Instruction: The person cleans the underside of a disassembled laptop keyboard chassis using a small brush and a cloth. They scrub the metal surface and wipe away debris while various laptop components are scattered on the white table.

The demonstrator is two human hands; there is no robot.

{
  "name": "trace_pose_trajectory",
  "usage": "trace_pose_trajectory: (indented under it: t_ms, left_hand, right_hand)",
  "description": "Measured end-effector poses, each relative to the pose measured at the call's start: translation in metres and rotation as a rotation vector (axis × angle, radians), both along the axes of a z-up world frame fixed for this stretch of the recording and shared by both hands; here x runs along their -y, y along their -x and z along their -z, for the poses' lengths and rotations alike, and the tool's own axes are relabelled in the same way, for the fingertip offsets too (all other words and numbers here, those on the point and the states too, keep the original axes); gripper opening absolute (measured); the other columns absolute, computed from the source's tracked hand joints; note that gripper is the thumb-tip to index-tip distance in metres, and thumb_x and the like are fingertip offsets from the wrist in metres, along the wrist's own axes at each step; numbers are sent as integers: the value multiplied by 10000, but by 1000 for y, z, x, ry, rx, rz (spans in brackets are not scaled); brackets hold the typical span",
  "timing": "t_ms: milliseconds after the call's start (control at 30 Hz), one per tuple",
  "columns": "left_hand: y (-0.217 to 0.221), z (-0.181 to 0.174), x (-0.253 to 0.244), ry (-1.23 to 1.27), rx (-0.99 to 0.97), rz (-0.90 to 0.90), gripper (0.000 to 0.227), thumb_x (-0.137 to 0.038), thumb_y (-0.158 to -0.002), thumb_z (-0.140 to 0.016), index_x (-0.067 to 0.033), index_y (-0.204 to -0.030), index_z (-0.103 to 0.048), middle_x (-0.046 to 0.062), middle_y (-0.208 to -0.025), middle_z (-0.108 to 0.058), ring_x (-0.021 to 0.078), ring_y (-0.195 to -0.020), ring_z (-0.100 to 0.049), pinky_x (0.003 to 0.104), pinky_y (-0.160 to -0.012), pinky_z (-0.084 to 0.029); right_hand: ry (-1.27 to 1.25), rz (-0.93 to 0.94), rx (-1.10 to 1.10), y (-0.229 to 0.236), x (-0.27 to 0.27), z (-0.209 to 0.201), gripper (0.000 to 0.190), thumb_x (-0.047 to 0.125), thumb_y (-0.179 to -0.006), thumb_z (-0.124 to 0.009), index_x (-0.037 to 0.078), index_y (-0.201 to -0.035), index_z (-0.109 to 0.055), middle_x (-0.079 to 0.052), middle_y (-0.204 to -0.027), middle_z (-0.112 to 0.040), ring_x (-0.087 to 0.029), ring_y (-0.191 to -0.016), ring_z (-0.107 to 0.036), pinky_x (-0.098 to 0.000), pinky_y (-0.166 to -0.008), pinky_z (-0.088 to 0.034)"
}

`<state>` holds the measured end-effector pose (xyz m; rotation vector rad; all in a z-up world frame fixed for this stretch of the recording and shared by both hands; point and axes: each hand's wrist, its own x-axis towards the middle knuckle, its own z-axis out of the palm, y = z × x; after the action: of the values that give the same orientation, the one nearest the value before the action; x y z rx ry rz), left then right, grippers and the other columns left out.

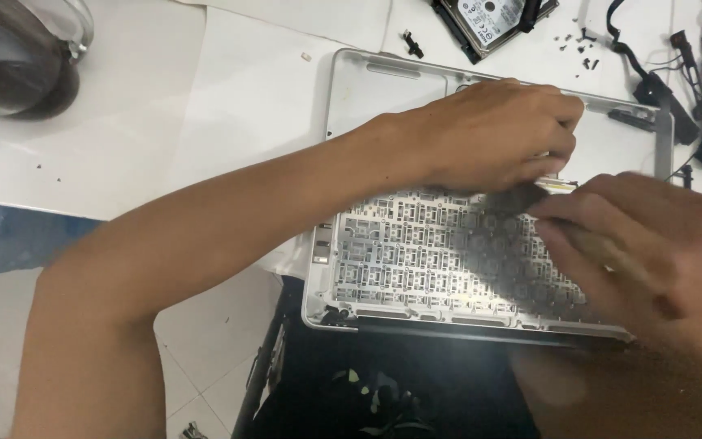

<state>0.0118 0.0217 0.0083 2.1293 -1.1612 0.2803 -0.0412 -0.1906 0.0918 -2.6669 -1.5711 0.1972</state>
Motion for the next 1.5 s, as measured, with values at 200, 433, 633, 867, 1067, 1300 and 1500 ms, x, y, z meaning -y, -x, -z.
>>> trace_pose_trajectory:
  t_ms: [200, 433, 633, 867, 1067, 1300, 1500]
  left_hand:
    - [-10, 3, -8, 98, -29, 39, 300, -48, -960, -566, -116, -669, -593, 21, -675, -581, 139, -579, -609, 315, -491, -427]
    - [-7, -4, -12, 69, -65, 7, 177, -114, -930, -646, -129, -767, -715, 12, -765, -697, 162, -672, -638, 341, -516, -456]
    - [-13, 5, -10, 147, -18, 67, 240, -22, -907, -579, -120, -718, -691, 14, -705, -718, 99, -582, -646, 254, -512, -493]
    - [-9, -1, -16, 114, -37, 37, 187, -74, -881, -610, -120, -714, -680, -2, -671, -649, 148, -590, -563, 340, -492, -406]
    - [-13, 5, -12, 106, -43, 50, 168, -95, -908, -630, -109, -806, -763, 23, -790, -762, 147, -664, -696, 309, -522, -516]
    - [-20, 13, -10, 24, 10, -3, 135, -30, -741, -618, -152, -719, -566, 5, -730, -500, 152, -629, -470, 332, -496, -338]
    - [-18, 13, -9, 146, -36, 47, 173, -82, -870, -638, -114, -785, -785, 38, -775, -788, 116, -608, -732, 232, -440, -526]
  right_hand:
    - [-132, -314, -268, 41, -26, -6, 236, 230, -890, -749, 138, -1100, -693, -56, -950, -714, -165, -696, -741, -305, -499, -638]
    - [85, -163, 252, -9, -16, -3, 147, 320, -1000, -646, 249, -1116, -700, -36, -880, -780, -119, -582, -758, -221, -372, -565]
    - [-142, -443, -583, 43, -49, -14, 199, 170, -937, -708, 99, -1122, -707, -63, -971, -736, -148, -748, -780, -266, -591, -713]
    - [-187, -157, 64, 14, -51, 5, 128, 146, -972, -696, 93, -1071, -756, -7, -652, -738, -67, -337, -549, -292, -269, -408]
    - [-196, -436, -629, 27, -72, -5, 201, 207, -994, -561, 116, -1009, -740, -30, -833, -769, -124, -623, -763, -229, -517, -706]
    - [-164, -445, 118, 17, -68, 13, 127, 151, -941, -712, 124, -1062, -686, -58, -835, -696, -157, -595, -650, -296, -443, -536]
    - [-180, -345, -381, 26, -81, 8, 202, 223, -938, -617, 116, -1056, -741, -60, -913, -798, -149, -650, -805, -254, -482, -676]
